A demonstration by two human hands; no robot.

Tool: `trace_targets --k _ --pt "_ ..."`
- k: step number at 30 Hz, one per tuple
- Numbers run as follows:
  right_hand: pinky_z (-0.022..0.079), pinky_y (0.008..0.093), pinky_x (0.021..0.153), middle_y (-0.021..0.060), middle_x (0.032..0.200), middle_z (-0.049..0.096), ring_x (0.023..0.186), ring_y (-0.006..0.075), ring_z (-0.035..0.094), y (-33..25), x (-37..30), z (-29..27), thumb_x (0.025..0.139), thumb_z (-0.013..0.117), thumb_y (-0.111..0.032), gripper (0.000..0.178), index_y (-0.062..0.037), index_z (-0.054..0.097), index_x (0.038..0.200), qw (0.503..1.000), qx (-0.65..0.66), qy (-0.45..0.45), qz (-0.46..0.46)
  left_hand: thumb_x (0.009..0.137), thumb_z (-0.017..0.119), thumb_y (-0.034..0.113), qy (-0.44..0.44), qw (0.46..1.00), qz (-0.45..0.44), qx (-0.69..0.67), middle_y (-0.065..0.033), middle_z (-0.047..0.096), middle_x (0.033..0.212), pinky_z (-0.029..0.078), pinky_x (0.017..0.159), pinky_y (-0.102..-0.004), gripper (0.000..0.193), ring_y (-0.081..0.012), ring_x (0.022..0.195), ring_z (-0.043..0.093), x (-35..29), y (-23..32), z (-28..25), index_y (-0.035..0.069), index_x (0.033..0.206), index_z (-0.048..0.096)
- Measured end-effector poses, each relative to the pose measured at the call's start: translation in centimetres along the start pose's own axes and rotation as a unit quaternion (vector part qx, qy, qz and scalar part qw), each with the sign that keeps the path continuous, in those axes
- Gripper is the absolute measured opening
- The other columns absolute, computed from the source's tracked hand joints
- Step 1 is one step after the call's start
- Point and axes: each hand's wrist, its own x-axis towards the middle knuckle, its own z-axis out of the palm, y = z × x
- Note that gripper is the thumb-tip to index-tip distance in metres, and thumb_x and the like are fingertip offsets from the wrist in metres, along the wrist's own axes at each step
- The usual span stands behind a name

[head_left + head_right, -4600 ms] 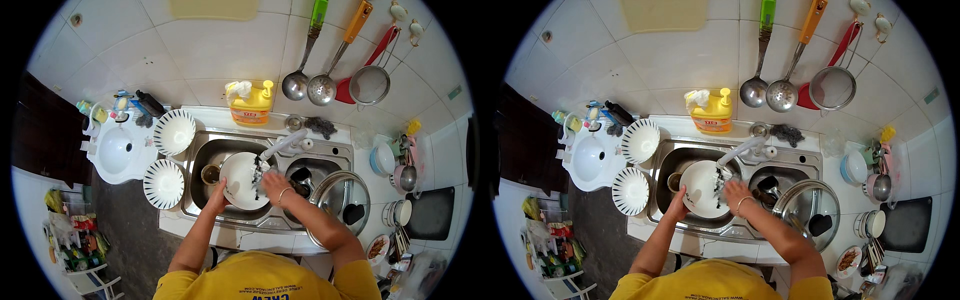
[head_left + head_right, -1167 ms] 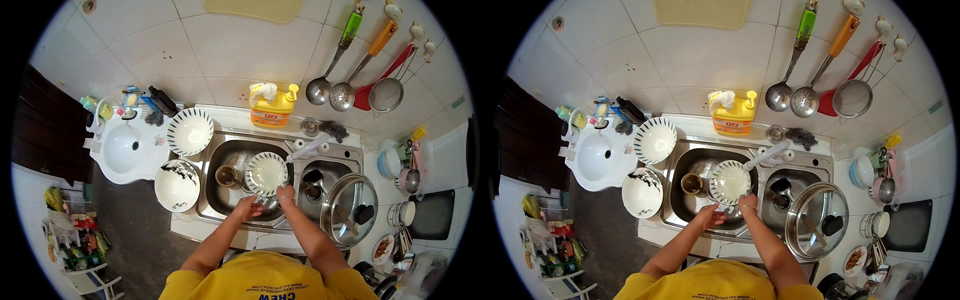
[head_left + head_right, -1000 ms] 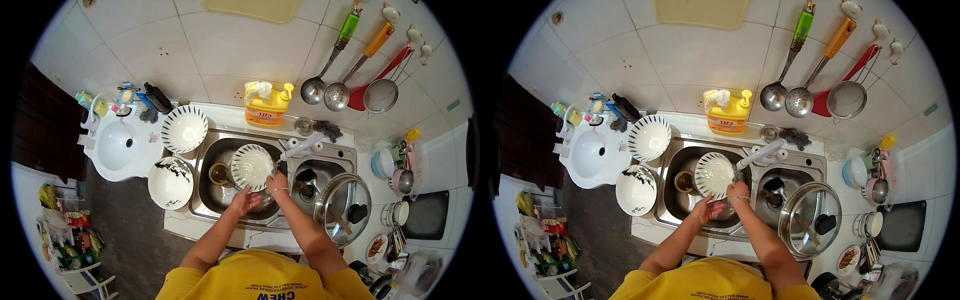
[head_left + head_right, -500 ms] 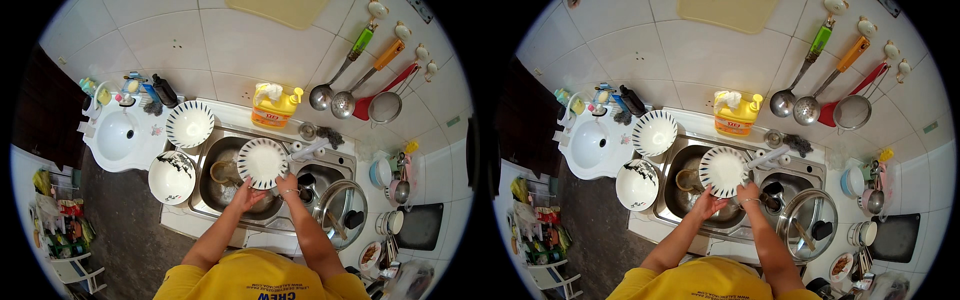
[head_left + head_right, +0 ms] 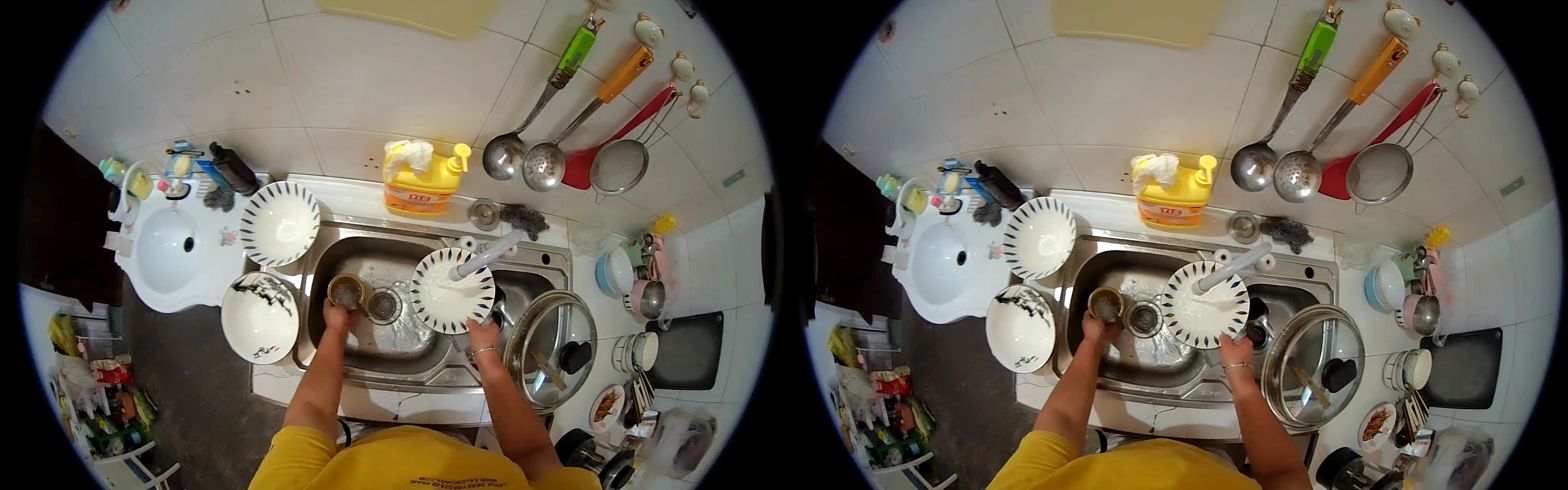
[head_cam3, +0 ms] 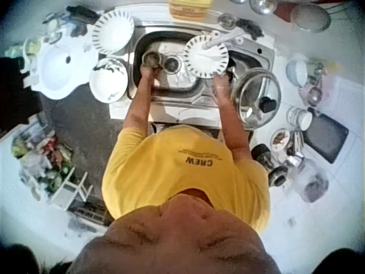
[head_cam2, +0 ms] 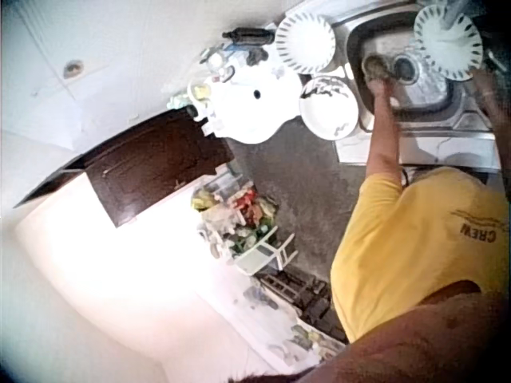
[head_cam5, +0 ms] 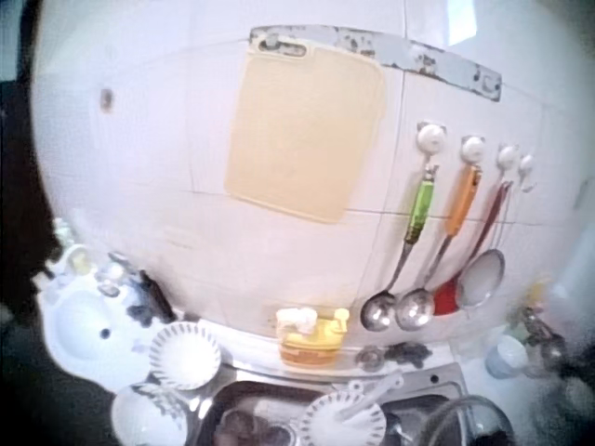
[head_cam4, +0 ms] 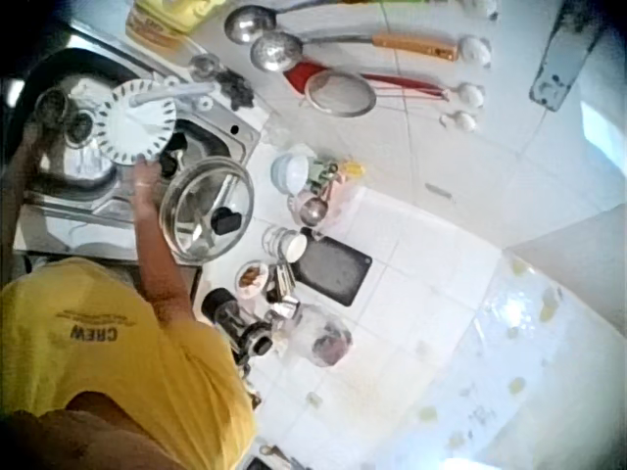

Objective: The person washes bowls, a plate, and a mortar in a sink. They scrub the items using a sponge and rinse them under running water.

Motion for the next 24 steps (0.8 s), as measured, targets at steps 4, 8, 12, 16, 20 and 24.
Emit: trace_targets --k 4,8,12,16,20,24 --pt "0.045 0.0369 0.077 0.0153 0.099 0.063 0.091 0.0229 0.06 -1.2 -1.2 -1.2 0.071 0.06 -0.01 0.034 0.007 0.058 0.1 0.997 0.049 -0.027 0.046 0.08 0.047 0.0 -0.052 0.982 -0.036 0.176 -0.0144 0.06 0.091 0.053 0.048 -0.033 0.039 -0.0242 0.07 0.064 3.6 -2.1 2.4 0.008 0.118 0.045" --pt "0.046 0.0327 0.073 0.0112 0.092 0.065 0.084 0.0212 0.062 0.9 -1.0 -1.4 0.071 0.059 -0.008 0.026 0.0062 0.061 0.093 0.997 0.073 -0.028 -0.012 0.076 0.051 -0.004 -0.183 0.962 -0.082 0.186 -0.0128 0.059 0.078 0.051 0.044 -0.0376 0.06 -0.0244 0.054 0.058 3.4 -3.5 7.3 0.014 0.131 0.035" --pt "0.047 0.0305 0.072 0.0105 0.088 0.067 0.081 0.0188 0.063 -0.1 -1.3 -1.4 0.072 0.058 -0.009 0.023 0.0046 0.062 0.09 0.999 0.0 -0.034 -0.003 0.084 0.052 0.007 -0.314 0.883 -0.161 0.31 -0.0166 0.057 0.097 0.05 0.056 -0.0368 0.055 -0.0236 0.083 0.06 1.1 -3.2 9.8 0.011 0.135 0.031" --pt "0.048 0.0322 0.072 0.0129 0.087 0.067 0.08 0.022 0.064 1.4 -0.8 -0.4 0.072 0.059 -0.014 0.025 0.003 0.063 0.091 0.997 0.053 -0.021 -0.047 0.087 0.053 0.029 -0.197 0.962 -0.11 0.151 -0.0134 0.053 0.112 0.045 0.079 -0.0395 0.056 -0.0229 0.102 0.053 -2.6 0.7 10.2 0.014 0.136 0.03" --pt "0.048 0.0325 0.073 0.0136 0.088 0.067 0.081 0.0234 0.064 1.1 -0.6 2.3 0.073 0.061 -0.016 0.026 0.0019 0.064 0.092 0.992 0.104 -0.068 -0.026 0.087 0.053 0.036 -0.372 0.9 -0.209 -0.091 -0.0053 0.049 0.122 0.043 0.087 -0.0409 0.055 -0.0221 0.111 0.048 -8.3 4.7 9.5 0.015 0.134 0.032" --pt "0.047 0.0346 0.076 0.0149 0.09 0.066 0.084 0.0278 0.063 -0.1 -0.8 3.8 0.074 0.064 -0.028 0.04 0.0023 0.061 0.1 0.988 0.082 -0.126 0.045 0.084 0.055 0.019 -0.294 0.945 -0.139 -0.046 -0.0029 0.048 0.12 0.046 0.084 -0.0394 0.054 -0.0202 0.11 0.048 -12.5 6.9 10.3 0.015 0.132 0.032"
